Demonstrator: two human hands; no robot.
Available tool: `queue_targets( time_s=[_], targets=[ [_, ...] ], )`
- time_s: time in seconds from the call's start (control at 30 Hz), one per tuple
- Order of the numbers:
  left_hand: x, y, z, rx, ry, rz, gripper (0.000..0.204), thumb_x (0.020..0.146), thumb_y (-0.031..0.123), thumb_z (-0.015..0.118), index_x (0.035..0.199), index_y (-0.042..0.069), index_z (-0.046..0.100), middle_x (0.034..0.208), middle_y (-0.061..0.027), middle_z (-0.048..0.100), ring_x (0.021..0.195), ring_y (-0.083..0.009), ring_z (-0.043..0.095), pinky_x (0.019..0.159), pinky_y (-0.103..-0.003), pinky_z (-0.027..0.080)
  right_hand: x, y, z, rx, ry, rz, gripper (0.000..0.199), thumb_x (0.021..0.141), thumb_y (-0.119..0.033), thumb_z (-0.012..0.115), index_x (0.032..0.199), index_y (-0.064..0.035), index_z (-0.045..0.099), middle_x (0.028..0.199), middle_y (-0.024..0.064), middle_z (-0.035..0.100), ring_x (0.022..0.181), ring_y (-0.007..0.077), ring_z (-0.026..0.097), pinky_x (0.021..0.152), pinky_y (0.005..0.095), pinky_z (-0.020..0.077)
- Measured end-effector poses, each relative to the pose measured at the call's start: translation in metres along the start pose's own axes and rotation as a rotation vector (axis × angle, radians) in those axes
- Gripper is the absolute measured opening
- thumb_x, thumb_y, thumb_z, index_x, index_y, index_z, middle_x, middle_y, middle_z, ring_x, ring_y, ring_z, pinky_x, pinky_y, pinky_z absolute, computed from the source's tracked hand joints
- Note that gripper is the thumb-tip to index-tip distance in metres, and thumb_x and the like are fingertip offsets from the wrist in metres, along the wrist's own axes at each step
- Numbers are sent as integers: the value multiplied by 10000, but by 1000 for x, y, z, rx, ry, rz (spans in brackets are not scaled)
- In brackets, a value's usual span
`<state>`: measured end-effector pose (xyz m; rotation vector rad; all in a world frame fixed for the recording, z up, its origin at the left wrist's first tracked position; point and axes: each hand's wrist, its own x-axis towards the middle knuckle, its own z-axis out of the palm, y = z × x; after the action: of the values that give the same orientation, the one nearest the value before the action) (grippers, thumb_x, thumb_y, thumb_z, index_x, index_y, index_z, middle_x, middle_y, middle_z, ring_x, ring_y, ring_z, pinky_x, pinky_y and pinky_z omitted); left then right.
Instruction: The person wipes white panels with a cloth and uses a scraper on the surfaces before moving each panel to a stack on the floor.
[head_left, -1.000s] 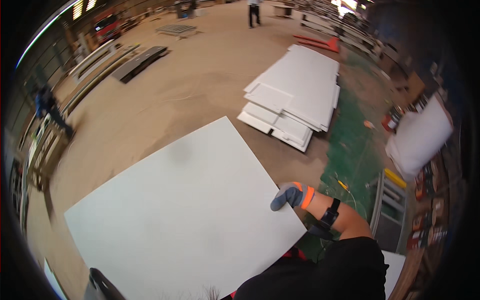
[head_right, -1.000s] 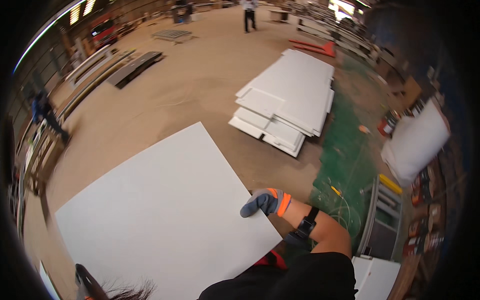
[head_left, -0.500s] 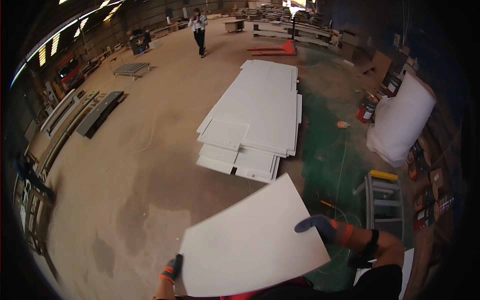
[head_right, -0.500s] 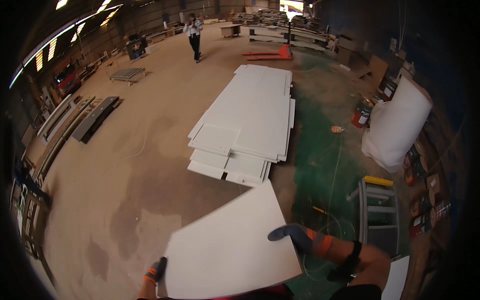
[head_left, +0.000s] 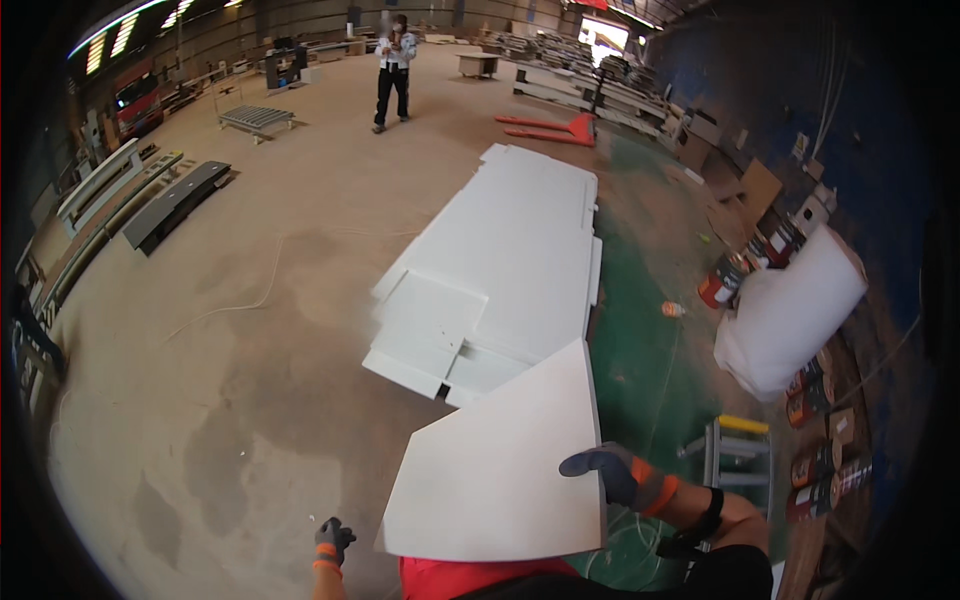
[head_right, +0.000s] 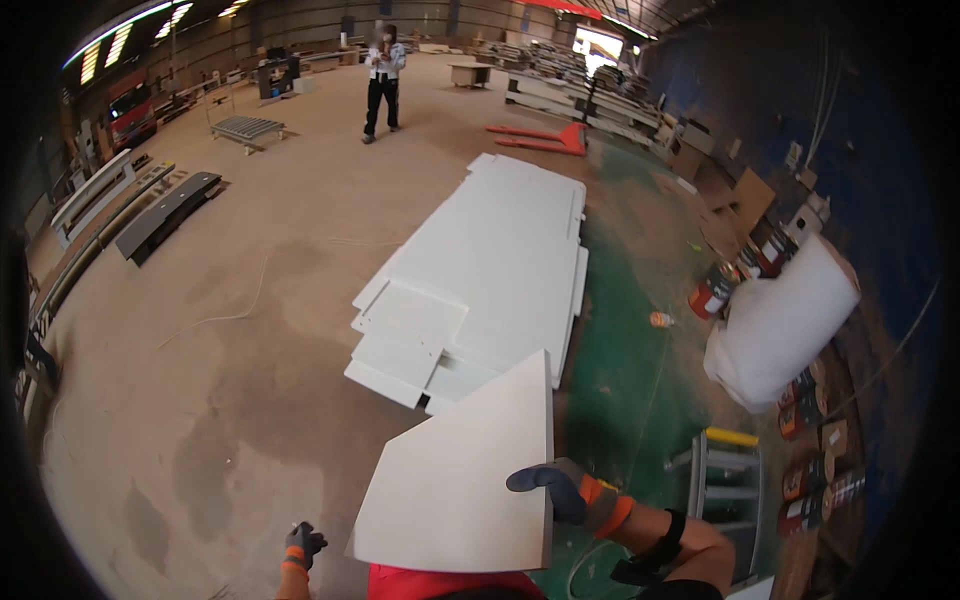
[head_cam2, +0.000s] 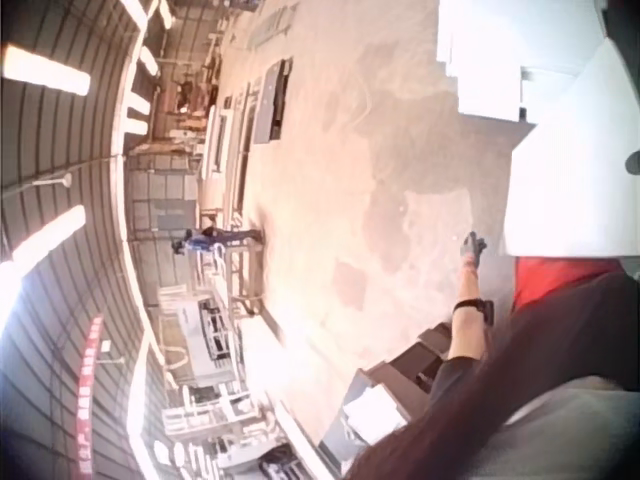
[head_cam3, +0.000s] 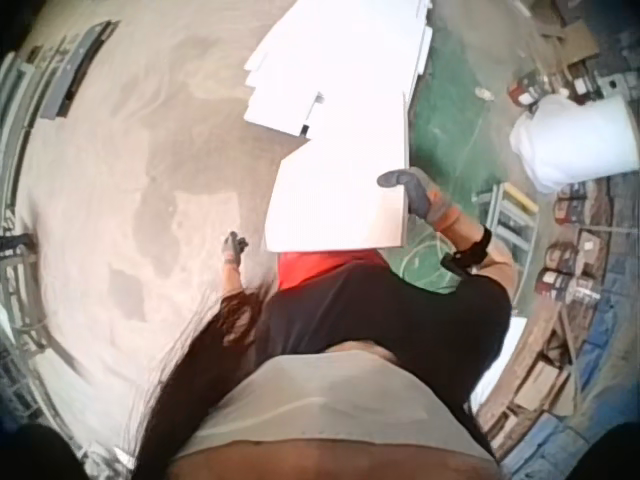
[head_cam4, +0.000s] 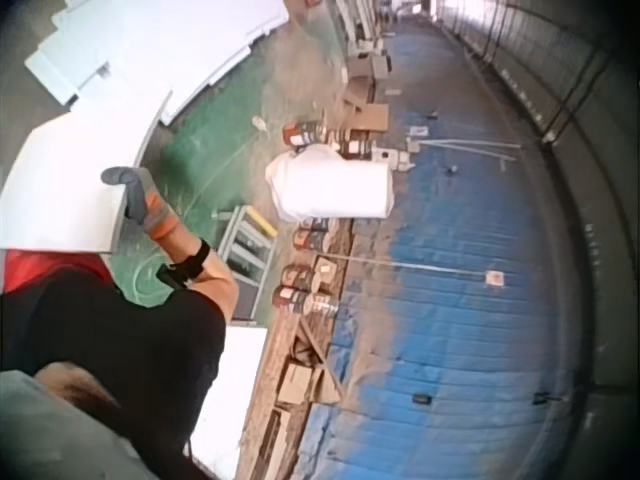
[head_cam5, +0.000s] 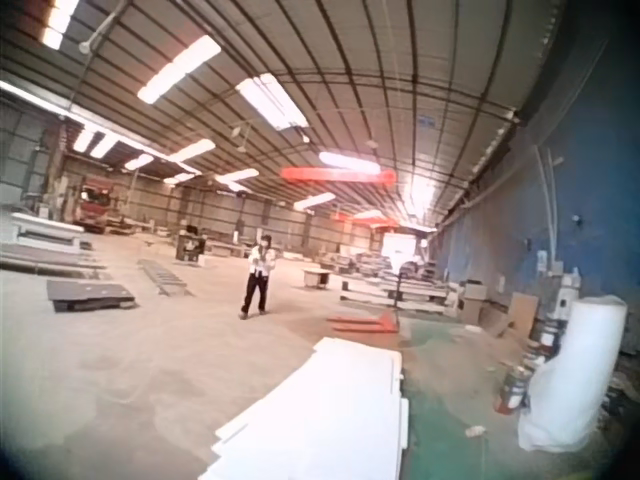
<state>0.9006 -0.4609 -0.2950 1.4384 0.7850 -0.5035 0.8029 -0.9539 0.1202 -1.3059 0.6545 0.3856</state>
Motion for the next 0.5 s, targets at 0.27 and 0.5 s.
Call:
queue_targets(
  time_s=[0.27, 0.5],
  targets=[
    [-43, -37, -28, -54, 187, -307, 341, 920, 341, 530, 1068, 48, 624, 887, -171, 677, 782, -289, 659, 642, -373, 503, 192, -88, -46, 307, 90, -83, 514, 820, -132, 646, 1275, 62, 506, 1109, 181, 650, 942, 306, 672, 822, 387, 558],
    [-67, -71, 70, -153, 223, -490, 364, 968, 361, 505, 1144, 67, 630, 1006, -140, 686, 938, -272, 660, 743, -354, 506, 431, -193, -106, 294, 128, -321, 312, 778, -161, 681, 1036, 13, 662, 932, 137, 683, 828, 259, 679, 703, 354, 552]
  ],
)
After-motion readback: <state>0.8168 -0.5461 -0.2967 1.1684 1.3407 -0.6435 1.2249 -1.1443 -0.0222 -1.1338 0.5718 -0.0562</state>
